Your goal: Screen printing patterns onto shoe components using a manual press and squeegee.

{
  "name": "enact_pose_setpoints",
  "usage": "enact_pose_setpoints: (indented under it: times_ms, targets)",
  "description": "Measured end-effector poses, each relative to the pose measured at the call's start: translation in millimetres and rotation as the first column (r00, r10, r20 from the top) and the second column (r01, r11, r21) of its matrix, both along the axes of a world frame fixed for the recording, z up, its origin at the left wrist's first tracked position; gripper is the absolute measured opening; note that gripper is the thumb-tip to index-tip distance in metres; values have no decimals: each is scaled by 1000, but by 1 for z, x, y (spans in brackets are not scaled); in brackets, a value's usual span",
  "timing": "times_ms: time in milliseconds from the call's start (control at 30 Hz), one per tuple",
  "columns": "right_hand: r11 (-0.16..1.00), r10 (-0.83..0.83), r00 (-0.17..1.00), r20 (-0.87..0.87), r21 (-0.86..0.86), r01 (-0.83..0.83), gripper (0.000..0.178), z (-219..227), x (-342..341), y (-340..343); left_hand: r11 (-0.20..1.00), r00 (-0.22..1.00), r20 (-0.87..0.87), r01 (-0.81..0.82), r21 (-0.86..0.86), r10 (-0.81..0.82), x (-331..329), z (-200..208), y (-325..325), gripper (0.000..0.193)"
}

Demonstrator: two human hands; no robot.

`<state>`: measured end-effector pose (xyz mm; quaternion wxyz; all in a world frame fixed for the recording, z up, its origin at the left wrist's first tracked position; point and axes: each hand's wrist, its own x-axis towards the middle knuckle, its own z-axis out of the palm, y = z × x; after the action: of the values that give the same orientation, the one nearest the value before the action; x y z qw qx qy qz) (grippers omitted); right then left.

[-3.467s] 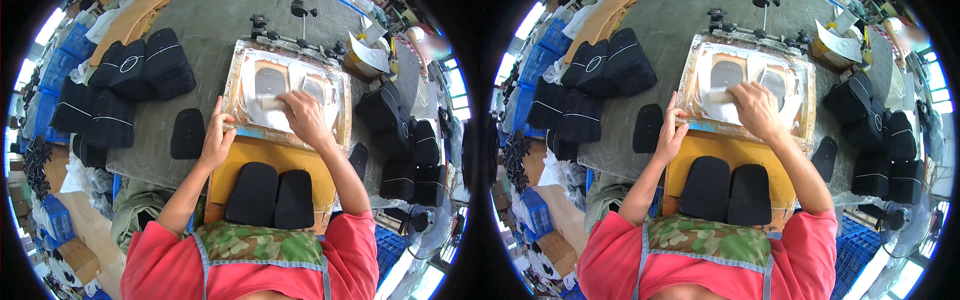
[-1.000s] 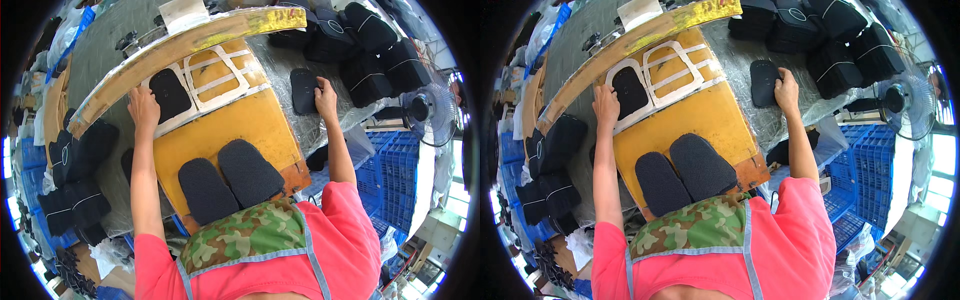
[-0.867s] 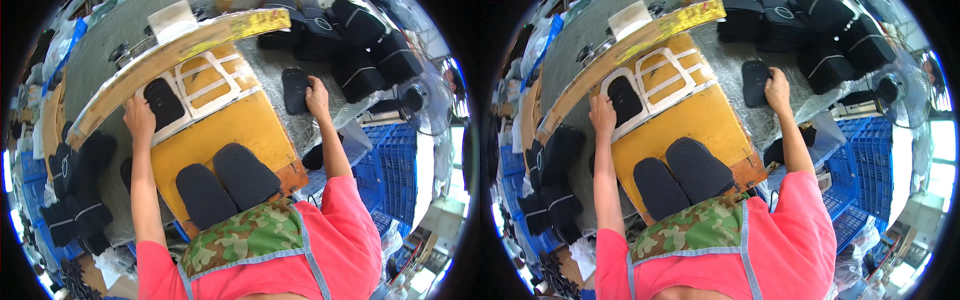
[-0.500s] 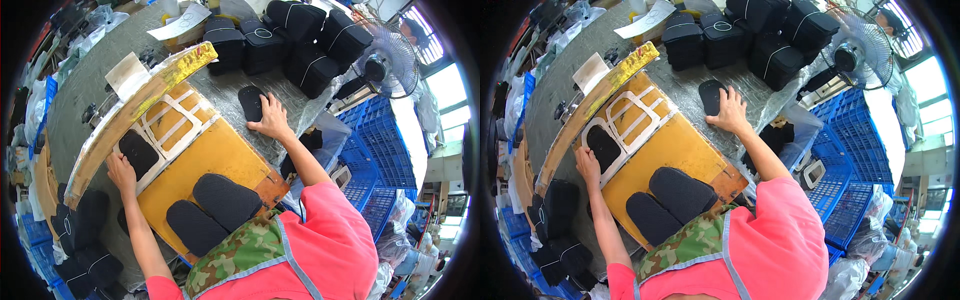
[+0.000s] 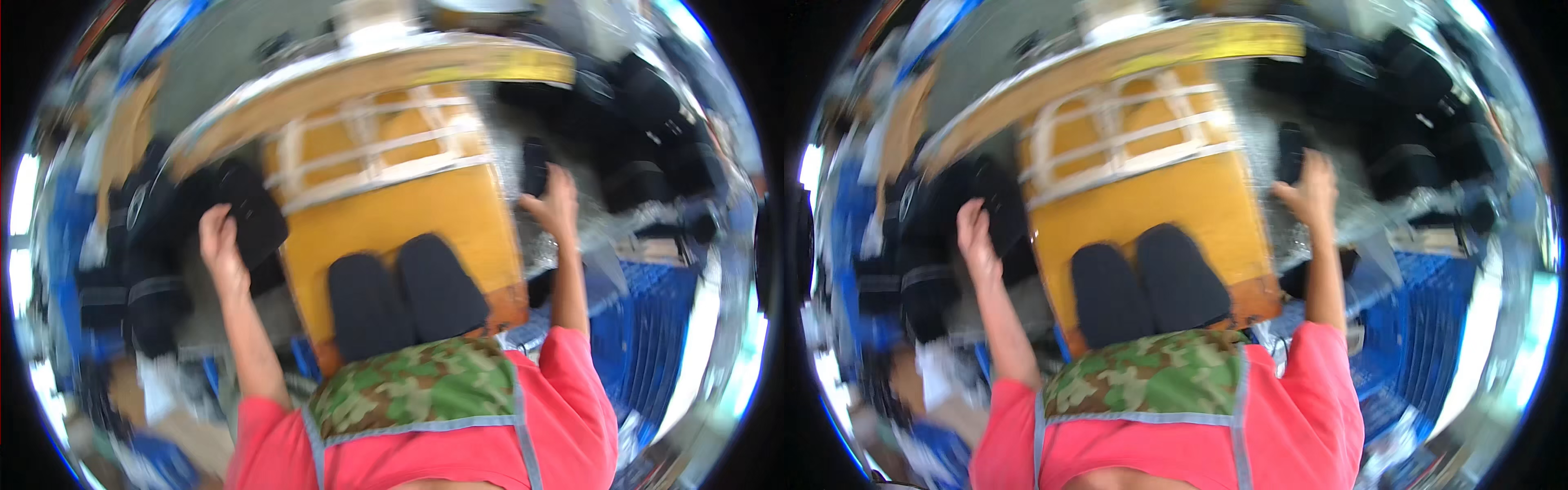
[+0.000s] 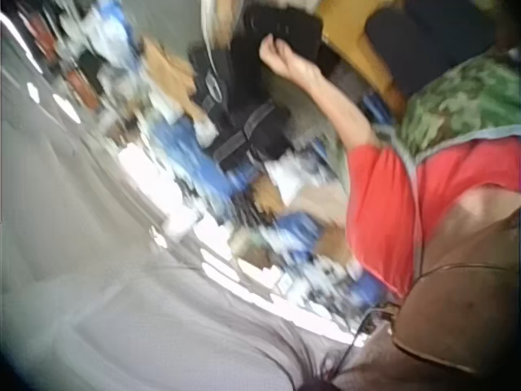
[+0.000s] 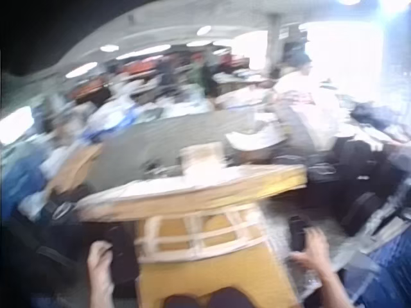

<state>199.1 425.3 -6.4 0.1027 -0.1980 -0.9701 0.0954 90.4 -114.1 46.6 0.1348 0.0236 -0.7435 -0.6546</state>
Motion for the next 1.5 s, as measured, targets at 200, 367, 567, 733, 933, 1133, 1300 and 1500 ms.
enact_pose_setpoints:
  times_ms: [200, 367, 567, 733, 933, 1133, 1300, 1500]
  targets:
    - [996, 41, 999, -1, -81, -41, 83, 0, 3, 29, 983, 979, 113, -178, 47, 172, 64, -22, -95, 19]
    - [986, 39, 999, 23, -161, -35, 85, -11, -4, 33, 985, 967, 194, -172, 20, 165, 88, -25, -109, 16]
    - [990, 41, 999, 22, -137, -38, 85, -14, 1, 32, 975, 990, 134, -2, -223, 32, 55, -34, -87, 17]
    - [988, 50, 998, 43, -148, -43, 84, -13, -1, 27, 593, 995, 50, -8, -805, 82, 50, -39, -68, 26]
    - [984, 126, 991, -42, -123, -130, 76, 3, 12, 39, 524, 994, -110, -97, -846, 7, 45, -37, -38, 30]
    - [993, 1, 996, -84, -118, -11, 86, -11, 0, 1, 303, 961, 90, 170, -938, -260, 55, -26, -27, 36]
    - [983, -60, 991, -117, -178, 39, 89, -3, 9, 3, 334, 969, 154, 212, -919, -192, 43, -42, -30, 35]
    - [978, -61, 988, -143, -208, 30, 90, 2, 6, 25, 353, 980, 133, 177, -919, -145, 42, -41, -38, 34]
